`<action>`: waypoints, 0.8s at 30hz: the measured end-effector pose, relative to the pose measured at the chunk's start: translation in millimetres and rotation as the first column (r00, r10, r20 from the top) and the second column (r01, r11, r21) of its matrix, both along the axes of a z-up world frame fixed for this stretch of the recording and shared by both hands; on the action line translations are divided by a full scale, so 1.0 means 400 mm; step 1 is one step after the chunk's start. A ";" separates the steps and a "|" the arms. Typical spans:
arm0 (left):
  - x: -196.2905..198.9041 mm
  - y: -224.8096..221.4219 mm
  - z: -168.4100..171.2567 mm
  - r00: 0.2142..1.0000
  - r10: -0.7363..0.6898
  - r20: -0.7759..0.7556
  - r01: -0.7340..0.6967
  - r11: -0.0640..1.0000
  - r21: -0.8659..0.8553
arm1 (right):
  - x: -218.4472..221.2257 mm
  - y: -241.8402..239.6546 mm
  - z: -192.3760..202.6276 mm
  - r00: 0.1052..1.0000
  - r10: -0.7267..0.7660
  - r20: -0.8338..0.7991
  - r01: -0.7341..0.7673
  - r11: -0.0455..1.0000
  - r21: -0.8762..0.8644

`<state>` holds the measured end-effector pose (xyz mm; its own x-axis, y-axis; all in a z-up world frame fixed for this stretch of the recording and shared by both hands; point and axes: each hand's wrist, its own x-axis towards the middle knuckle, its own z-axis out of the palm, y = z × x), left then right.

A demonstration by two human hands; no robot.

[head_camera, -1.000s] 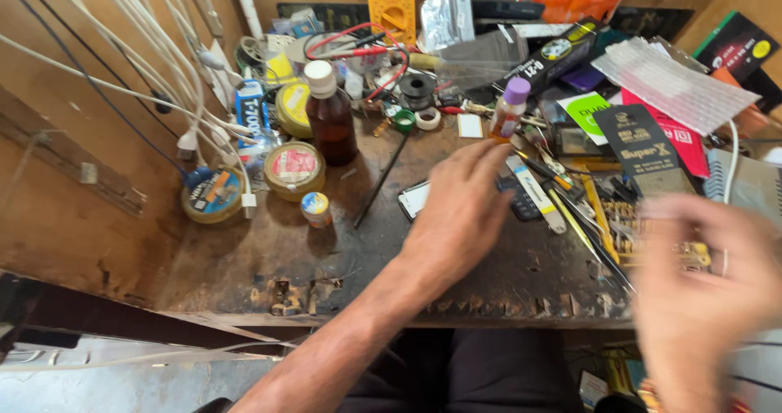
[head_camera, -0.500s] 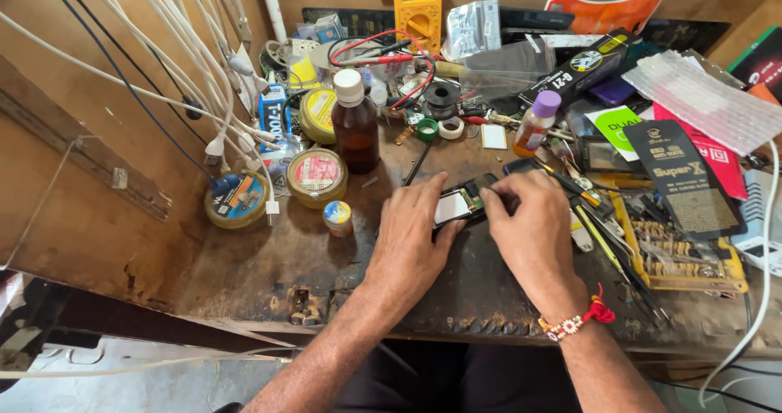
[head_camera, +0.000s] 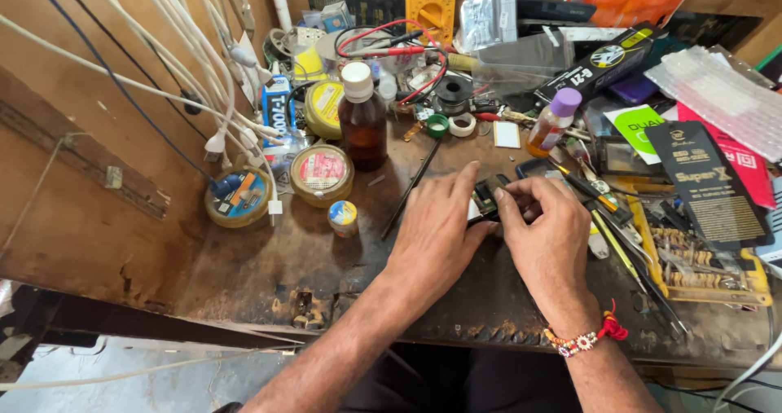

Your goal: The person disassembles a mobile phone using a screwdriver and hands, removes the circuit board, and tests connections with a multimeter probe.

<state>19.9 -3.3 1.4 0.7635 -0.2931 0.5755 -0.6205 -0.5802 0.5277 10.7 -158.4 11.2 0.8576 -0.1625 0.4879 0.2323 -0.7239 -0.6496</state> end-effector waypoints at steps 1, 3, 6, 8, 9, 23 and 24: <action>0.008 -0.007 -0.001 1.000 0.002 -0.017 -0.001 0.999 0.038 | 0.001 -0.001 0.001 1.000 0.004 0.017 -0.004 1.000 -0.014; 0.019 -0.023 -0.004 0.999 0.003 -0.053 0.003 0.993 0.114 | 0.001 -0.003 0.002 0.999 0.007 0.048 -0.005 0.999 -0.040; 0.038 -0.030 0.000 0.996 0.027 -0.089 -0.013 0.988 0.156 | -0.002 0.001 0.009 0.995 0.052 0.091 -0.052 0.999 0.007; 0.040 -0.029 0.011 0.996 0.031 -0.085 -0.016 0.985 0.173 | -0.010 0.003 0.020 0.993 0.045 0.108 -0.048 0.999 0.021; 0.039 -0.025 0.019 0.996 0.040 -0.082 -0.024 0.983 0.184 | -0.016 0.003 0.027 0.992 0.048 0.117 -0.052 0.998 0.030; 0.048 -0.027 0.042 0.941 -0.006 -0.338 0.043 0.994 0.101 | -0.001 -0.270 0.048 0.998 -0.049 0.051 0.064 0.929 -0.365; 0.051 -0.029 0.043 0.930 -0.007 -0.369 0.044 0.995 0.092 | 0.010 -0.269 0.046 0.998 -0.057 0.014 0.057 0.913 -0.403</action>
